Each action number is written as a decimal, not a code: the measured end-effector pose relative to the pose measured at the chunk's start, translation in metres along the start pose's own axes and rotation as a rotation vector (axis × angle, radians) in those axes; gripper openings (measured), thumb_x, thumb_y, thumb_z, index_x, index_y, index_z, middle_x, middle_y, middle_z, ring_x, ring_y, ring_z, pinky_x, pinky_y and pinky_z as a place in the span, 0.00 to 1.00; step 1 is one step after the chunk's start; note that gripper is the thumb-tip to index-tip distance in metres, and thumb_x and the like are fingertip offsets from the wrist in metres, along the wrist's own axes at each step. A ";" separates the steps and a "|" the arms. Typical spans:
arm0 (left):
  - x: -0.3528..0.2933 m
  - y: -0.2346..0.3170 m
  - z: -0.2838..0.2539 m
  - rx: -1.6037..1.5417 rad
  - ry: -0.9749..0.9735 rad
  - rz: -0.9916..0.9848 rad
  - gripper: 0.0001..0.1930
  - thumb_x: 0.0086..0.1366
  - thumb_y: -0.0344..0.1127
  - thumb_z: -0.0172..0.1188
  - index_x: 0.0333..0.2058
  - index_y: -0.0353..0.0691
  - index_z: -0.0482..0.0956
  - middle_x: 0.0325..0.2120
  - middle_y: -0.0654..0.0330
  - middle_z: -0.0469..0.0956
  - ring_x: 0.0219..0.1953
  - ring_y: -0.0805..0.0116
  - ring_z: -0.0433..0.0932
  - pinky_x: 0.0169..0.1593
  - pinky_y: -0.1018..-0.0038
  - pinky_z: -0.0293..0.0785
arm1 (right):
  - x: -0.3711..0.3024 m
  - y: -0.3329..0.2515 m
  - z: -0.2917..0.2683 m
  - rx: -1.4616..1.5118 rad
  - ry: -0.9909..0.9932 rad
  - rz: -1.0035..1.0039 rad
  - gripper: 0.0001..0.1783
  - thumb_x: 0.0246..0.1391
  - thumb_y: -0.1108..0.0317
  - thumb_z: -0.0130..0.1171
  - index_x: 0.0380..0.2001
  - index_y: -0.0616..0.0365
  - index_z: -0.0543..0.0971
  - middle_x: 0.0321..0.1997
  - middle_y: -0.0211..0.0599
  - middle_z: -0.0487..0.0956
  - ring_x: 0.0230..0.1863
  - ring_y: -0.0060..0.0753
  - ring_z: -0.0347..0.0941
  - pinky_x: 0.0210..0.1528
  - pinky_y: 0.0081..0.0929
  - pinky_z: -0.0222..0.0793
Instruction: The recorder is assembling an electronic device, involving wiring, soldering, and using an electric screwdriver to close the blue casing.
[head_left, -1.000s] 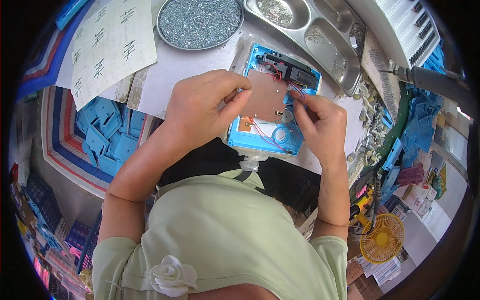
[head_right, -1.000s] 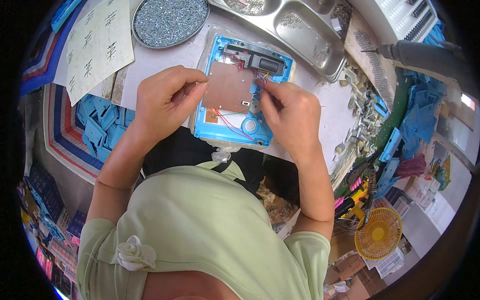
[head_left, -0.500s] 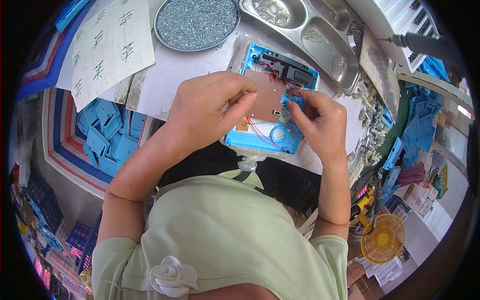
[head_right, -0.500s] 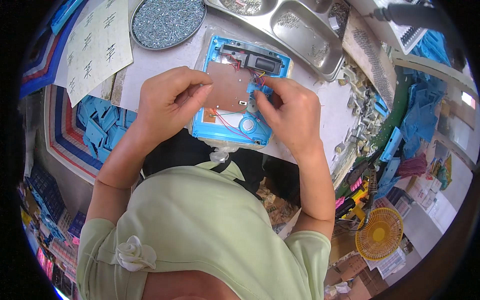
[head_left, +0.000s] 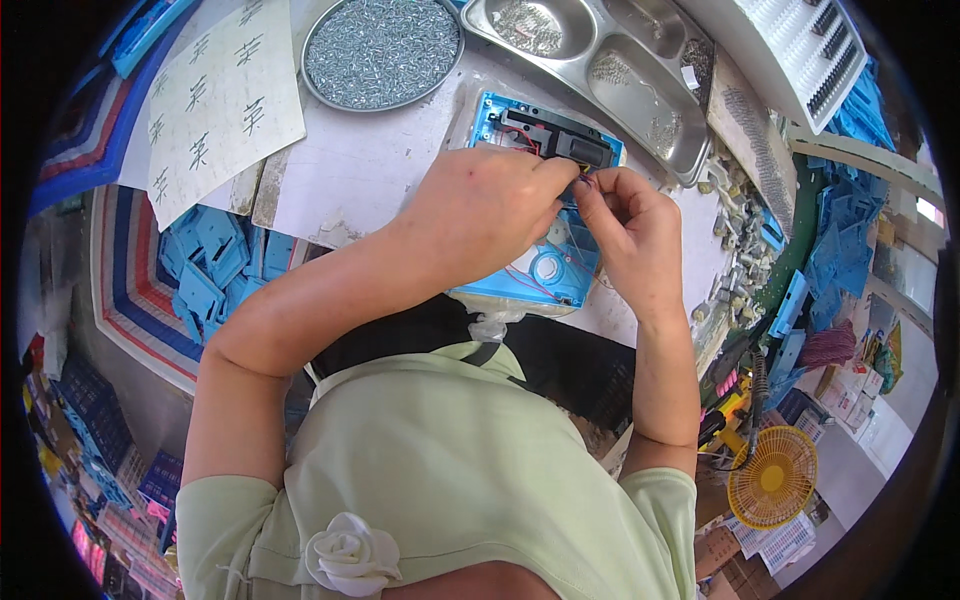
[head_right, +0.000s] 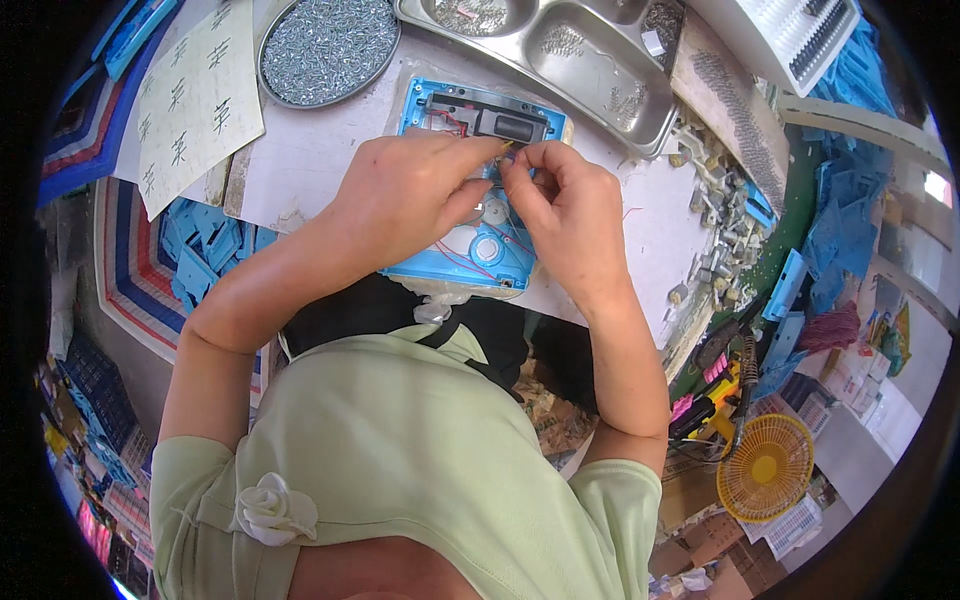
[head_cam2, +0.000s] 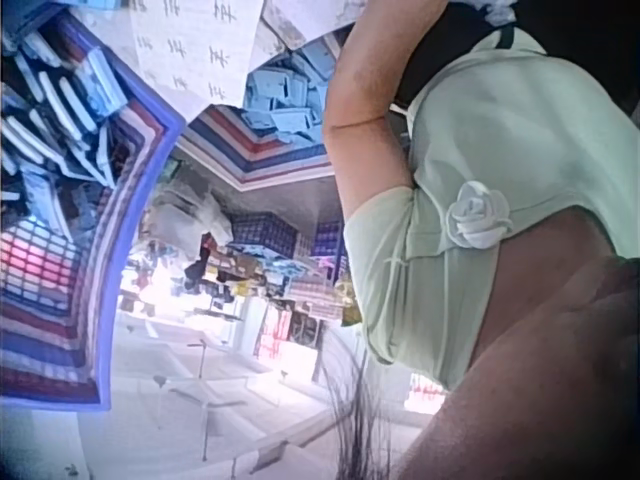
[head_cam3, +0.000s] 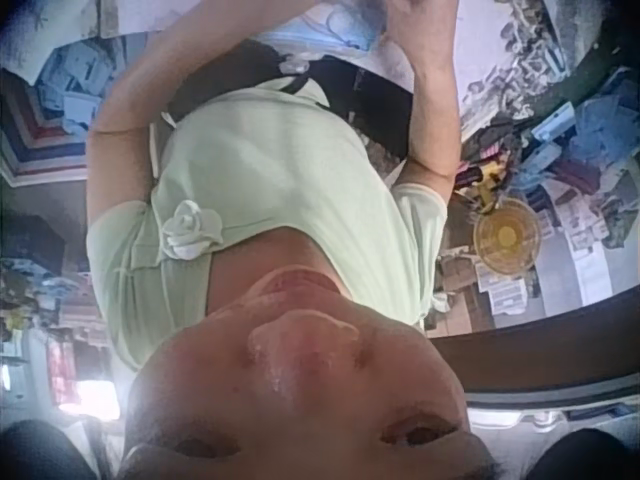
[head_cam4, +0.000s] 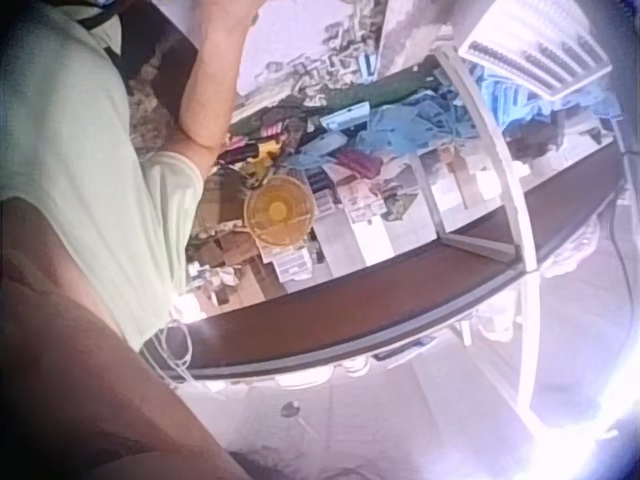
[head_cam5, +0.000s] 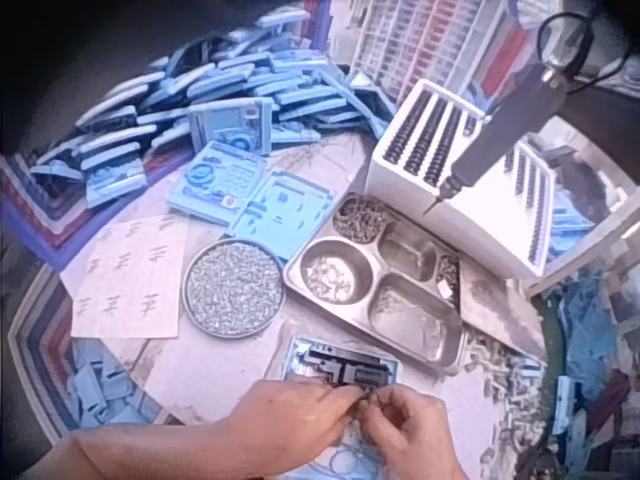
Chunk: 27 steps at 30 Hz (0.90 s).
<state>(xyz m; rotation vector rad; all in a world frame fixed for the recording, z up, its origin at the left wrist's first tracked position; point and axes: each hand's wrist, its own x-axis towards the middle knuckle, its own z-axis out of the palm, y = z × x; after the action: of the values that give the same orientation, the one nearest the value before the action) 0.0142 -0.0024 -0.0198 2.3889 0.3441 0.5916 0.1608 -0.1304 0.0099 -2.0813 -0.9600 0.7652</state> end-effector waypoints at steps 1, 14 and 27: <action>0.001 0.000 0.001 0.022 -0.021 -0.003 0.11 0.58 0.32 0.68 0.40 0.41 0.84 0.29 0.57 0.83 0.31 0.54 0.83 0.32 0.64 0.79 | 0.000 0.000 -0.001 0.050 -0.014 0.011 0.10 0.59 0.68 0.65 0.34 0.66 0.82 0.19 0.30 0.75 0.22 0.17 0.66 0.26 0.22 0.64; 0.006 -0.004 0.004 0.026 0.038 0.035 0.08 0.57 0.31 0.69 0.36 0.40 0.82 0.28 0.58 0.80 0.29 0.56 0.81 0.32 0.64 0.78 | -0.008 0.006 0.001 -0.048 0.104 -0.108 0.08 0.53 0.70 0.66 0.36 0.61 0.82 0.19 0.33 0.75 0.19 0.27 0.70 0.26 0.27 0.67; 0.015 -0.002 0.002 0.168 -0.048 0.102 0.06 0.58 0.33 0.68 0.33 0.41 0.83 0.26 0.59 0.78 0.27 0.58 0.81 0.29 0.66 0.77 | -0.007 0.006 0.005 -0.245 0.204 -0.271 0.07 0.53 0.68 0.68 0.33 0.57 0.82 0.23 0.37 0.80 0.21 0.36 0.77 0.25 0.33 0.71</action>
<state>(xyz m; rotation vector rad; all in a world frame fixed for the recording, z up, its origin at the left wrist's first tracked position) 0.0283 0.0039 -0.0176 2.5895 0.2615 0.5703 0.1554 -0.1368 0.0034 -2.1251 -1.2357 0.3016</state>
